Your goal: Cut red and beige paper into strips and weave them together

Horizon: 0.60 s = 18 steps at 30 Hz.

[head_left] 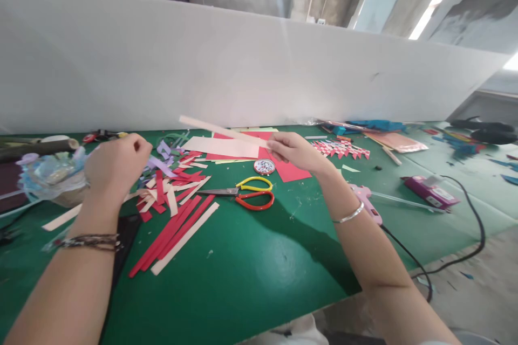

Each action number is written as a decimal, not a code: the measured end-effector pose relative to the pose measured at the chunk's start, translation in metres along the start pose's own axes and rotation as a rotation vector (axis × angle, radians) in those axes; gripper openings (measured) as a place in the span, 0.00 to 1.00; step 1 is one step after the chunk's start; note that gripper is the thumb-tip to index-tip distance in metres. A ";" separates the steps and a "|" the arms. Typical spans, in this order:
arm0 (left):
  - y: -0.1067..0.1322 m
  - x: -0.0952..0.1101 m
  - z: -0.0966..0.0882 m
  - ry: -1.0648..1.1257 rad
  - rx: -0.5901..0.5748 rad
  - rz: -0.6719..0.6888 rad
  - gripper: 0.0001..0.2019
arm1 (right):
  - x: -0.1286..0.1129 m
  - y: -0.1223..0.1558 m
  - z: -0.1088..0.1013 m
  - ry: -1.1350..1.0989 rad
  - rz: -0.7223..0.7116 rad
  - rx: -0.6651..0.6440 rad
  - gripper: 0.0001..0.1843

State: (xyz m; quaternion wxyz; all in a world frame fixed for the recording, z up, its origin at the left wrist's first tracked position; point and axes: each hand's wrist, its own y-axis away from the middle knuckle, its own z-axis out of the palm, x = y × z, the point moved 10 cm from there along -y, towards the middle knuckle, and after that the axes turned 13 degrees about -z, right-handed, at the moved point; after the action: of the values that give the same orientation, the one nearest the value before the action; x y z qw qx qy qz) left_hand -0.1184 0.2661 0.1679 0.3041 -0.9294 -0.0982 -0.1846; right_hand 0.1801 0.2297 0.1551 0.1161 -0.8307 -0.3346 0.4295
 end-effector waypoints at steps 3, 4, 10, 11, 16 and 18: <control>0.012 0.017 0.043 0.283 -0.463 -0.023 0.12 | 0.006 -0.003 0.008 -0.185 0.019 0.079 0.12; 0.023 0.029 0.057 0.431 -0.653 -0.037 0.16 | 0.007 -0.005 0.017 -0.259 0.022 0.072 0.11; 0.049 0.079 0.060 1.098 -0.889 -0.104 0.18 | -0.005 0.003 0.102 -0.768 0.079 -0.261 0.10; 0.048 0.076 0.061 1.159 -0.852 -0.159 0.16 | -0.009 0.006 0.112 -0.821 0.077 -0.305 0.10; 0.060 0.066 0.086 1.137 -0.919 -0.391 0.13 | -0.018 0.010 0.130 -1.004 0.083 -0.357 0.09; 0.063 0.066 0.092 1.060 -0.948 -0.369 0.15 | -0.016 0.006 0.125 -1.043 0.079 -0.293 0.08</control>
State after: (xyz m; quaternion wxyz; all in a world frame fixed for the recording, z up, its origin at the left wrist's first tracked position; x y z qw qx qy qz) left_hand -0.0131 0.2760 0.0925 -0.1601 -0.7153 -0.0022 -0.6802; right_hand 0.0775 0.2023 0.0868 -0.1984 -0.5269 -0.3730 0.7375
